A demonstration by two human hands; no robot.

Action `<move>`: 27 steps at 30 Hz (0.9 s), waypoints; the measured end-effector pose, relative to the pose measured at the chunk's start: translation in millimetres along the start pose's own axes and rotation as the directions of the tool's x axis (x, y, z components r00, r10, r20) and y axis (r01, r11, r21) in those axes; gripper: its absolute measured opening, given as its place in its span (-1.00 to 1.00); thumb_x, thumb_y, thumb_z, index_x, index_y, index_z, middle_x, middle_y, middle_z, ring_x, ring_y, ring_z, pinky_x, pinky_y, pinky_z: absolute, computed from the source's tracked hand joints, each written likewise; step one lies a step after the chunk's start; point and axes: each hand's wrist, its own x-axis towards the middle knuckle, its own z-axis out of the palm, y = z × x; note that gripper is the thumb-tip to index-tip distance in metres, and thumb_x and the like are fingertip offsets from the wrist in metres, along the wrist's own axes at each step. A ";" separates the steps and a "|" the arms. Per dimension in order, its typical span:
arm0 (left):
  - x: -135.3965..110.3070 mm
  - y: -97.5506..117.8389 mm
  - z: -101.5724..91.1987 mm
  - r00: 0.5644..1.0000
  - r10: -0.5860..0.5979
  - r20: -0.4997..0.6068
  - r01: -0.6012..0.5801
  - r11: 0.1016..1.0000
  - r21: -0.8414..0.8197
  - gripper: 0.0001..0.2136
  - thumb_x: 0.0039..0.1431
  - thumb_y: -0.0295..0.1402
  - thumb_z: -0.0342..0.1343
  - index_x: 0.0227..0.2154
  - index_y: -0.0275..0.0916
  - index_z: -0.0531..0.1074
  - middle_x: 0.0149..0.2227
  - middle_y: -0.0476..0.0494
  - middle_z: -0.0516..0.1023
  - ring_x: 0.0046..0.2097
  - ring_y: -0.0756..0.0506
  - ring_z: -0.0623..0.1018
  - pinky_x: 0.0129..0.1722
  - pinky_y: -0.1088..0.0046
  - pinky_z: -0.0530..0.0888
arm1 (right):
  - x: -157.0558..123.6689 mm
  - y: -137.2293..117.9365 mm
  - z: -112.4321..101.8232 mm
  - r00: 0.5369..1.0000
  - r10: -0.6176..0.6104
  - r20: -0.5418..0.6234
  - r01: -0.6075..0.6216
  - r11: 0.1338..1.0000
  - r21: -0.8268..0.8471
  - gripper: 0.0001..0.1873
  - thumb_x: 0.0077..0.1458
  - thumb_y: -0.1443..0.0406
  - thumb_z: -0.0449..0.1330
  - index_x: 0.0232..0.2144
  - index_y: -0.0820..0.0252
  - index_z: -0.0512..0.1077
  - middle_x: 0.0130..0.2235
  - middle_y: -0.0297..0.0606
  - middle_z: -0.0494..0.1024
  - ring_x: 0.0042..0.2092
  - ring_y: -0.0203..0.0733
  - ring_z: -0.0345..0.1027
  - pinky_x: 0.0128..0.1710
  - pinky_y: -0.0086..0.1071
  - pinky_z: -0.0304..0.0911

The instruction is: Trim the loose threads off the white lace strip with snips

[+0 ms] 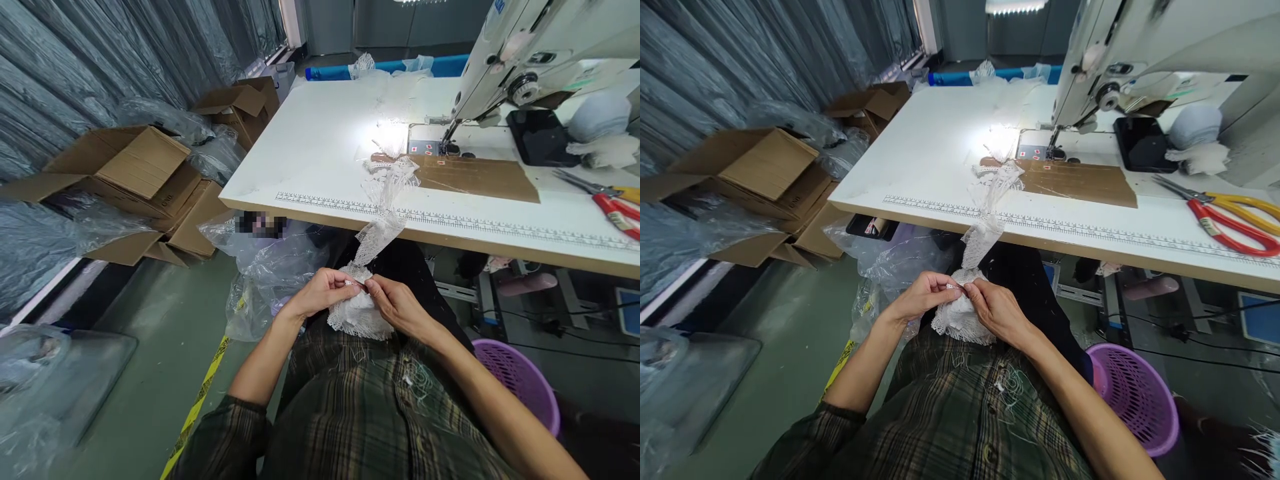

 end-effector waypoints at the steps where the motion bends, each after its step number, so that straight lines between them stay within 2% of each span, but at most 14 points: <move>1: -0.1 -0.5 -0.2 1.000 -0.004 0.002 0.004 1.000 -0.001 -0.68 -0.05 -0.17 0.32 -0.41 -0.39 0.55 -0.55 -0.01 0.43 -0.52 0.11 0.31 -0.53 0.62 0.18 | -0.1 -0.2 0.0 1.000 -0.002 0.000 0.002 1.000 0.006 -0.61 0.30 0.07 -0.15 -0.50 0.12 0.15 -0.53 -0.40 0.27 -0.50 -0.32 0.09 -0.47 -0.40 -0.02; 5: 0.4 -1.3 -0.3 1.000 -0.011 -0.003 0.011 1.000 0.007 -0.67 -0.04 -0.16 0.31 -0.41 -0.39 0.54 -0.57 0.02 0.38 -0.53 0.12 0.27 -0.55 0.62 0.14 | 0.6 0.6 0.5 1.000 0.014 -0.001 -0.014 1.000 0.008 -0.60 0.28 0.06 -0.13 -0.51 0.12 0.16 -0.55 -0.41 0.25 -0.51 -0.32 0.07 -0.48 -0.39 -0.03; 9: 1.8 -1.3 0.8 1.000 -0.008 -0.004 0.008 1.000 0.014 -0.66 -0.04 -0.15 0.32 -0.42 -0.40 0.54 -0.59 0.03 0.35 -0.54 0.13 0.24 -0.57 0.62 0.10 | 2.2 4.4 3.7 0.996 0.093 -0.012 -0.092 0.995 0.029 -0.57 0.26 0.01 -0.10 -0.54 0.12 0.17 -0.58 -0.43 0.19 -0.52 -0.32 0.01 -0.49 -0.39 -0.06; 13: 5.2 -5.7 0.8 1.000 0.007 -0.010 -0.007 1.000 -0.029 -0.63 -0.05 -0.12 0.31 -0.39 -0.40 0.53 -0.47 -0.08 0.49 -0.46 0.07 0.39 -0.48 0.60 0.26 | -5.1 11.4 5.9 0.992 0.095 0.084 -0.109 0.978 0.179 -0.59 0.24 -0.03 -0.09 -0.41 0.14 0.24 -0.51 -0.43 0.24 -0.47 -0.33 0.09 -0.49 -0.44 0.07; 16: 13.4 -14.1 -2.2 0.998 0.058 -0.007 -0.057 0.995 0.078 -0.61 0.00 -0.11 0.27 -0.28 -0.39 0.53 -0.36 -0.15 0.54 -0.37 0.01 0.46 -0.36 0.54 0.35 | -16.1 17.9 2.4 0.978 0.074 0.193 -0.122 0.961 0.249 -0.61 0.17 -0.04 0.04 -0.31 0.18 0.29 -0.46 -0.41 0.30 -0.45 -0.34 0.12 -0.48 -0.45 0.12; 18: 23.0 -20.1 -5.4 0.982 0.163 -0.096 -0.136 0.961 0.241 -0.58 -0.02 -0.15 0.30 -0.16 -0.35 0.51 -0.24 -0.18 0.53 -0.27 -0.03 0.48 -0.27 0.49 0.39 | -21.7 21.3 -3.0 0.973 0.093 0.209 -0.132 0.975 0.178 -0.62 0.12 -0.03 0.12 -0.31 0.18 0.29 -0.45 -0.40 0.34 -0.46 -0.34 0.13 -0.48 -0.44 0.11; 20: 34.8 -24.2 -8.6 0.930 0.288 -0.227 -0.180 0.897 0.403 -0.49 -0.08 -0.19 0.34 -0.05 -0.30 0.45 -0.09 -0.23 0.48 -0.15 -0.09 0.48 -0.17 0.42 0.41 | -23.4 23.1 -10.4 0.979 0.136 0.153 -0.147 0.987 0.064 -0.61 0.08 -0.03 0.17 -0.29 0.17 0.29 -0.43 -0.39 0.38 -0.48 -0.34 0.14 -0.48 -0.42 0.10; 22: 46.4 -25.3 -10.5 0.879 0.367 -0.306 -0.191 0.857 0.479 -0.45 -0.08 -0.21 0.34 0.00 -0.28 0.40 0.00 -0.27 0.42 -0.06 -0.13 0.47 -0.12 0.38 0.41 | -21.1 22.6 -18.6 0.987 0.155 0.041 -0.154 0.988 -0.024 -0.61 0.07 -0.02 0.17 -0.27 0.16 0.29 -0.42 -0.37 0.41 -0.49 -0.33 0.15 -0.49 -0.41 0.10; 24: 54.2 -23.7 -9.7 0.859 0.405 -0.313 -0.224 0.847 0.482 -0.53 0.01 -0.22 0.28 -0.02 -0.29 0.40 0.00 -0.27 0.42 -0.04 -0.14 0.47 -0.12 0.38 0.41 | -16.1 19.4 -25.9 0.989 0.134 -0.056 -0.137 0.990 -0.043 -0.64 0.11 -0.01 0.13 -0.26 0.15 0.31 -0.42 -0.34 0.42 -0.49 -0.32 0.18 -0.49 -0.40 0.12; 27: 53.3 -19.6 -0.5 0.840 0.489 -0.235 -0.300 0.780 0.549 -0.78 0.14 -0.23 0.16 -0.26 -0.29 0.49 -0.18 -0.20 0.49 -0.14 -0.10 0.49 -0.15 0.41 0.40 | -7.6 10.6 -31.5 0.986 0.091 -0.139 -0.091 0.996 0.005 -0.67 0.15 0.01 0.08 -0.28 0.16 0.34 -0.44 -0.33 0.42 -0.47 -0.31 0.20 -0.48 -0.43 0.15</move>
